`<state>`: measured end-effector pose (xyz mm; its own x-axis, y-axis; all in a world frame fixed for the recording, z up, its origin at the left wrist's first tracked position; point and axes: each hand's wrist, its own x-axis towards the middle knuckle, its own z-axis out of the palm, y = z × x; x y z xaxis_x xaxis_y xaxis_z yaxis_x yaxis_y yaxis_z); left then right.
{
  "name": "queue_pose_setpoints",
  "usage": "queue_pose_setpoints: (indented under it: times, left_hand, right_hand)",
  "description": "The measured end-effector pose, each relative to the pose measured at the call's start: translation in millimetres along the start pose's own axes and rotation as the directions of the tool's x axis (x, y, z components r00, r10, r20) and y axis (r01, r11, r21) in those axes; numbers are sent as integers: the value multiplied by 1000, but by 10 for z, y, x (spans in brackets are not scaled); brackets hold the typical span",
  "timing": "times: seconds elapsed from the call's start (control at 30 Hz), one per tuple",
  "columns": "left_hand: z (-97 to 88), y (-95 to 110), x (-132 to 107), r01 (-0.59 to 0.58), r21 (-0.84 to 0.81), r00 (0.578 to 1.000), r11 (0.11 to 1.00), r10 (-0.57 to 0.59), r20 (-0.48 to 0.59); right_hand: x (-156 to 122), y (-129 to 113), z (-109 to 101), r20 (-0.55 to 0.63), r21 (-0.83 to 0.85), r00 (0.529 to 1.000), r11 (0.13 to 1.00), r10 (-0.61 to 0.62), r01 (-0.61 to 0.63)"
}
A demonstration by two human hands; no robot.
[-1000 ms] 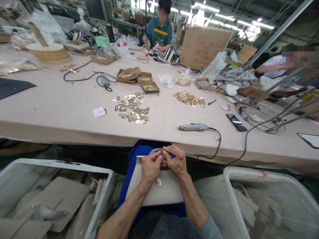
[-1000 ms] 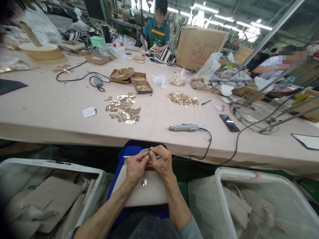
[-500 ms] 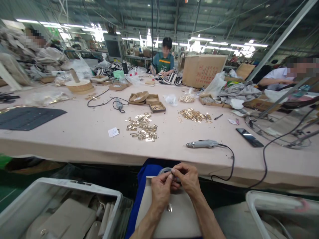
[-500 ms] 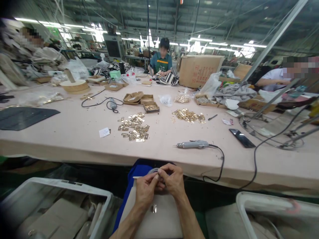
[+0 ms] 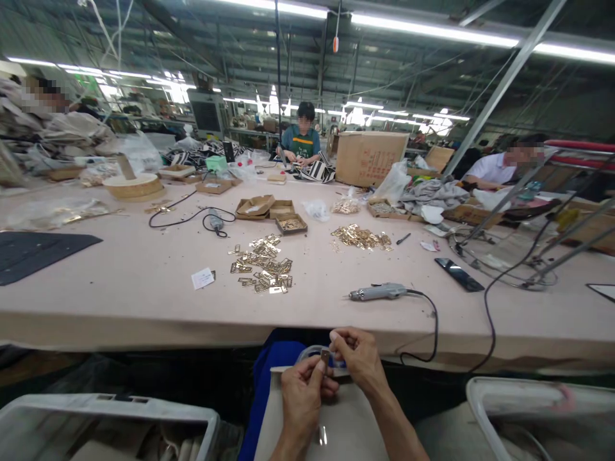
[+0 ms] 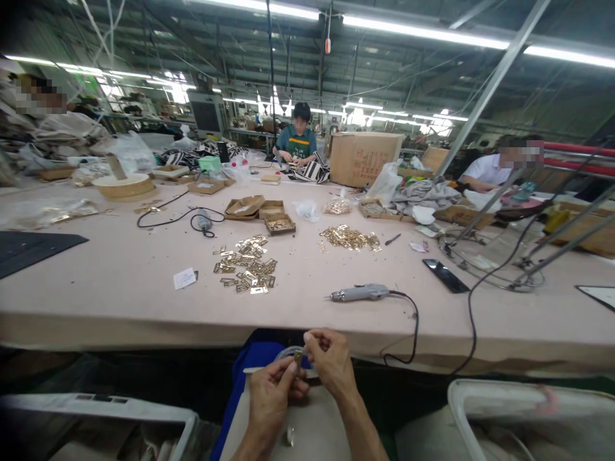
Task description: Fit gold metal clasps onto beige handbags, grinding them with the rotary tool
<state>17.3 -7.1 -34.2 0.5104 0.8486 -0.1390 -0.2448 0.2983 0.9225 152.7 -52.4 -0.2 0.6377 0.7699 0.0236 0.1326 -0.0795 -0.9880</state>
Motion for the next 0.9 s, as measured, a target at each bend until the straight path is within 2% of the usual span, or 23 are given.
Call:
queue_pose_setpoints:
  times: [0.1,0.17,0.2,0.27,0.33,0.4,0.57,0.67,0.7,0.77,0.83,0.9]
  left_hand:
    - [3,9,7,13,-5,1000,1000,-13,-26]
    - [3,9,10,12,-6,999,1000,-12,-35]
    - [2,6,12,9,-8,999,1000,-10,-38]
    - [-2,-4,17,12,-18,999,1000,-12,-36]
    - [-6,-9,20,17,-26,999,1000,-18,-26]
    - [-9,-3,21,16,-18,1000,1000,-17,-19]
    - [-16,11,25,16,24,1000,1000,-16,-16]
    - [-16,-13,33,29,12,998,999,-28,-58]
    - [-12,-20,33,29,5,997,1000,-29,-73]
    - [2,-24,29,16,-8,995,1000,-17,-96]
    - [22,-13,24,-7,-18,994,1000,5,-112]
    - [39,4,23,-19,-18,993,1000,17,-114]
  right_hand:
    - [192,-87,-173,-127,-108,990,993,-68,54]
    - [363,-122,-340,-262,-278,958,960,-113,37]
    - [454,-134,-426,-347,-390,929,921,-127,-20]
    - [638,-156,-578,-495,-580,857,789,-141,-205]
    - [812,-186,-670,-576,-648,809,668,-118,-365]
    - [968,-225,-689,-630,-614,774,652,-65,-445]
    - [1246,-301,-608,-763,-389,645,764,46,-515]
    - [1334,-284,-638,-806,-229,579,837,124,-497]
    - [1358,-268,-665,-806,-167,572,868,153,-468]
    - [1406,-225,-724,-771,-33,601,930,209,-366]
    - [1454,-178,-766,-699,127,670,965,250,-228]
    - [1491,-133,-777,-611,298,746,950,265,-93]
